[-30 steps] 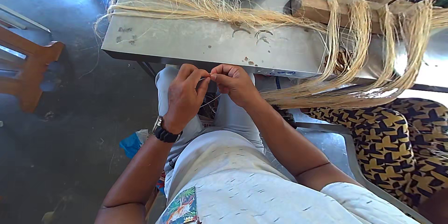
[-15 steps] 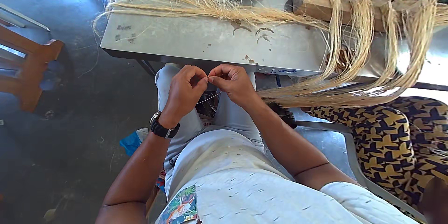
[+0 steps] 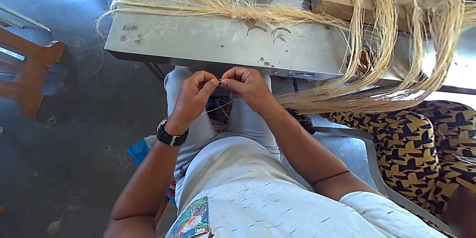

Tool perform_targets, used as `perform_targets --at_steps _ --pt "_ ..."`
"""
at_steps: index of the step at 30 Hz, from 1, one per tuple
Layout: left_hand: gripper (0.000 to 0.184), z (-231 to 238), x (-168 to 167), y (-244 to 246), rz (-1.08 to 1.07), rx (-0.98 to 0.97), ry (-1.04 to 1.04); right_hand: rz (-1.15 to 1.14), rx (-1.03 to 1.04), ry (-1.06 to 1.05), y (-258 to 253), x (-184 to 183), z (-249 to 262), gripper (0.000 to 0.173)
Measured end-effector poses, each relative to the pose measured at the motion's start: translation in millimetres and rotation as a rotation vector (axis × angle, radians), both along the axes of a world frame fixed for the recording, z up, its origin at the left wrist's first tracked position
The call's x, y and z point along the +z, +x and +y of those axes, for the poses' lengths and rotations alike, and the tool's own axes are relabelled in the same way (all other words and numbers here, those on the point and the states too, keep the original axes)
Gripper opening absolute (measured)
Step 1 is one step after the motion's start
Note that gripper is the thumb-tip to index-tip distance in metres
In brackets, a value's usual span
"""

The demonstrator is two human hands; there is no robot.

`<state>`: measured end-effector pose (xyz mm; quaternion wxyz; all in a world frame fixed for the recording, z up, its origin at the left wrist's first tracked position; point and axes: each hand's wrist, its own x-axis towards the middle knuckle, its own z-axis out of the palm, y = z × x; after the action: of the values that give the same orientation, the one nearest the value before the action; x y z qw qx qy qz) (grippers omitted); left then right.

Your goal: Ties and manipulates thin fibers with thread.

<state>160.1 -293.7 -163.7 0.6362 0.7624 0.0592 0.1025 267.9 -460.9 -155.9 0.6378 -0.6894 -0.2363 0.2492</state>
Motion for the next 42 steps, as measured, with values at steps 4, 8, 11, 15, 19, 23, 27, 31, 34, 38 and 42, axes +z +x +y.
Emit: perform_targets --at_steps 4,8,11,15,19,23,27,31,34,38,42 --pt "0.010 -2 -2 4 -0.028 0.034 0.149 0.028 -0.007 0.014 -1 0 1 0.006" --pt "0.007 1 -5 5 -0.064 0.035 0.188 0.073 -0.001 0.018 -1 0 1 0.006" --pt "0.008 5 -4 4 -0.068 0.020 0.171 0.121 0.016 0.022 -1 -1 1 0.007" --pt "0.011 12 -5 -1 -0.059 0.007 0.107 0.133 0.022 0.005 0 0 -1 0.008" --pt "0.016 20 -6 -6 -0.028 -0.034 0.068 0.116 0.022 -0.010 1 1 -2 0.009" --pt "0.018 26 -10 -7 -0.020 -0.083 0.046 0.109 0.018 -0.015 1 0 -3 0.008" --pt "0.019 32 -14 -7 -0.008 -0.089 0.047 0.088 0.023 -0.031 2 2 -4 0.009" --pt "0.017 33 -7 -1 -0.014 -0.091 0.077 0.074 0.030 -0.046 1 4 -5 0.008" --pt "0.016 34 -4 1 -0.011 -0.101 0.099 0.061 0.033 -0.052 2 4 -6 0.009" --pt "0.017 38 -2 0 0.010 -0.126 0.122 0.049 0.043 -0.058 3 3 -8 0.009" --pt "0.017 42 -4 -1 0.006 -0.137 0.128 0.049 0.050 -0.065 4 4 -10 0.009"
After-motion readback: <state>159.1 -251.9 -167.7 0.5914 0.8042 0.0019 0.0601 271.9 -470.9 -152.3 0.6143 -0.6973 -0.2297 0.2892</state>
